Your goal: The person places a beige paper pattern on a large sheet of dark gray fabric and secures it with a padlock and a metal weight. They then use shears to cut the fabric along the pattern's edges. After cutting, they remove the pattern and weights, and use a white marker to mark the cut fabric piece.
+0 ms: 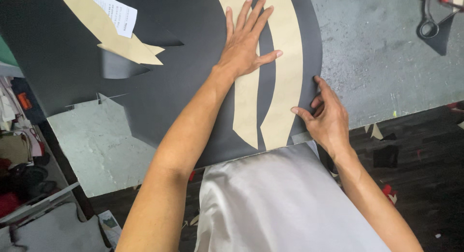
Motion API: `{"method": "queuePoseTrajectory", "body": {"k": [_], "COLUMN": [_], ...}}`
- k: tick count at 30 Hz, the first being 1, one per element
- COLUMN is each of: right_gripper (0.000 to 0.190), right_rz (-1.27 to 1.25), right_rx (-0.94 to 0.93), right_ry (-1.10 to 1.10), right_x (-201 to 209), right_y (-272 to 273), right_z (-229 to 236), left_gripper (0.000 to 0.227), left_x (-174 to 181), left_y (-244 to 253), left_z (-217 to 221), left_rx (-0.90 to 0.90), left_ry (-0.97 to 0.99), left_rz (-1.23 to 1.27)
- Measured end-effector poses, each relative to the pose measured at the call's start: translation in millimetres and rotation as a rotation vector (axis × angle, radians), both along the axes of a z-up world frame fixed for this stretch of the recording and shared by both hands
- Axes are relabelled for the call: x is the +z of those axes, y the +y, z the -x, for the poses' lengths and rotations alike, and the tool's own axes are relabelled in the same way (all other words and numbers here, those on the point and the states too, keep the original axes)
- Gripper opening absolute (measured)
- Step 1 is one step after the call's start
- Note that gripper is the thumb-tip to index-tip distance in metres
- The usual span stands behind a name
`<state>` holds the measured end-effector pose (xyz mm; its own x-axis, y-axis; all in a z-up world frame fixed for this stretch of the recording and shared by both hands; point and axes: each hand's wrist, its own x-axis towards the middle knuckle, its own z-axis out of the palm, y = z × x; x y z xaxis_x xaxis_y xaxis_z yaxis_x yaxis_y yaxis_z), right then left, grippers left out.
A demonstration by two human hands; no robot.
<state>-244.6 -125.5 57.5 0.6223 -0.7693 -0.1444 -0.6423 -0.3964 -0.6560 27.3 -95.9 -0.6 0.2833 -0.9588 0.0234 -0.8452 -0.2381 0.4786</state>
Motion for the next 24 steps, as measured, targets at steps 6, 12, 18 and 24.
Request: {"method": "queuePoseTrajectory", "body": {"k": [6,12,18,24], "right_gripper": [0.09,0.085,0.044,0.047], "right_rz": [0.007,-0.09,0.191,0.503], "right_rx": [0.017,0.034,0.07,0.002], "right_ry": [0.012,-0.024,-0.205,-0.14], "right_x": [2,2,-25,-66], "right_y": [-2,-12,-121,-324], "right_z": [-1,0,20,11], "left_gripper": [0.11,0.113,0.112,0.111], "left_x": [9,10,15,27], "left_y": [-7,-14,-13,-20], "left_z": [4,6,7,13], "left_rx": [0.042,0.064,0.072,0.12], "left_ry": [-0.015,-0.029,-0.031,-0.052], "left_rz": [-0.114,-0.153,-0.193,-0.263]}}
